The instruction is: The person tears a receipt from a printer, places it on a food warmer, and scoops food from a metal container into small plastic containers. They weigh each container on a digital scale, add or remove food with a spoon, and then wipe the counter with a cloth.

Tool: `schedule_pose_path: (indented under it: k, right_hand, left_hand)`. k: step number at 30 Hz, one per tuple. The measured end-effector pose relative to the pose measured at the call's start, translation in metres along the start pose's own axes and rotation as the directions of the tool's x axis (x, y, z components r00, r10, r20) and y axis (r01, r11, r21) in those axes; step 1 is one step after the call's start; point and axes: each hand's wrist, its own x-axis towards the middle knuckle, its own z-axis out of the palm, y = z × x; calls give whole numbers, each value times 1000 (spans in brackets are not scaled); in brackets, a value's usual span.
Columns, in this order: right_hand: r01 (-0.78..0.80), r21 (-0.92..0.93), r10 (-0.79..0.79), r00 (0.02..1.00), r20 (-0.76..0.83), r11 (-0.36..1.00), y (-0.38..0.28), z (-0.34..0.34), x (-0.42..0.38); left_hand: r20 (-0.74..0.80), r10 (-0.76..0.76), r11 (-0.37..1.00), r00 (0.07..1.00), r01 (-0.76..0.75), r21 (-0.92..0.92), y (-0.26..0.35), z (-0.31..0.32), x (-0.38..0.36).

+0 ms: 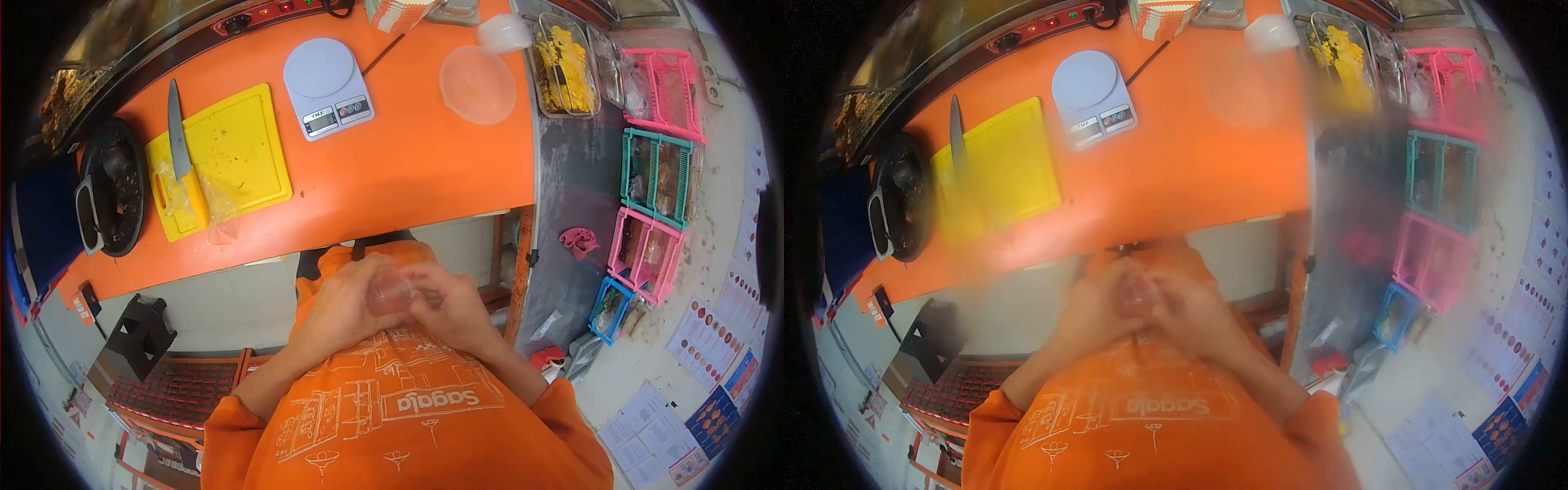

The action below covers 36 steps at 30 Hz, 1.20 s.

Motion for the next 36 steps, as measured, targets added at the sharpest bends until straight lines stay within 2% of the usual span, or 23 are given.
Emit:
schedule_pose_path:
  k: [7,9,10,12,13,15,16,17,19,20,21,22,24,25,27,28,30,31,32,33,34,35,36]
  right_hand:
    - [37,-53,-40,998,-55,998,13,1,5]
    - [-126,173,150,979,-135,977,14,-3,9]
    - [-121,172,144,981,-133,978,11,-4,10]
    - [-114,272,152,981,-120,955,3,-9,15]
    - [-96,277,136,983,-126,956,8,-9,20]
    - [3,157,23,986,-166,988,27,-9,36]
    - [31,157,-6,987,-163,987,29,-9,43]
    - [27,130,-8,989,-149,991,30,-8,49]
    - [38,107,-24,991,-128,994,25,-7,54]
    - [72,-39,-76,993,-91,997,19,-8,52]
    - [112,-184,-124,991,-50,977,13,-11,52]
    - [123,-181,-133,990,-46,976,8,-14,52]
    - [113,-47,-113,993,-17,993,1,-19,53]
    - [115,-47,-115,993,-10,992,1,-19,58]
    - [-75,408,99,994,-37,910,7,-20,71]
    - [-75,405,96,995,-31,911,15,-16,76]
    - [189,306,-126,969,-214,933,24,-10,88]
    - [201,304,-140,968,-210,931,24,-10,85]
    - [184,44,-169,956,-239,982,20,-12,82]
    - [169,-221,-226,937,-265,960,13,-13,85]
    - [224,-229,-281,924,-259,947,6,-11,89]
    - [202,-276,-278,920,-275,940,1,-7,88]
    - [168,-318,-264,920,-290,933,-3,-4,87]
  left_hand:
    - [69,-15,994,997,23,-106,-10,2,1]
    - [87,35,997,996,-29,-67,-6,1,1]
    - [82,36,998,996,-30,-63,-9,0,2]
    - [-23,170,968,985,-171,-182,-19,-3,11]
    - [-26,180,969,983,-181,-166,-27,-1,15]
    - [-105,194,948,975,-214,-238,-46,9,21]
    - [-108,133,919,985,-163,-360,-52,9,24]
    - [-126,137,924,983,-173,-340,-54,6,28]
    - [-3,28,695,1000,-21,-719,-57,1,33]
    - [-14,24,702,1000,-27,-712,-64,4,33]
    - [-2,34,640,999,-23,-768,-72,8,34]
    - [13,46,573,999,-16,-820,-77,9,35]
    - [-25,81,555,996,-66,-829,-77,6,35]
    - [-58,113,528,992,-109,-842,-77,6,34]
    - [-117,100,542,988,-152,-827,-81,5,42]
    - [-176,90,557,980,-196,-807,-81,5,46]
    - [-203,68,548,977,-207,-810,-75,3,50]
    - [-222,48,540,974,-212,-814,-71,2,54]
    - [-241,60,549,969,-234,-802,-70,5,54]
    - [-221,97,703,970,-224,-675,-72,8,54]
    - [-206,125,832,971,-216,-511,-74,6,60]
    - [-244,140,840,960,-245,-483,-70,1,66]
    - [-171,157,905,973,-211,-369,-67,-2,69]
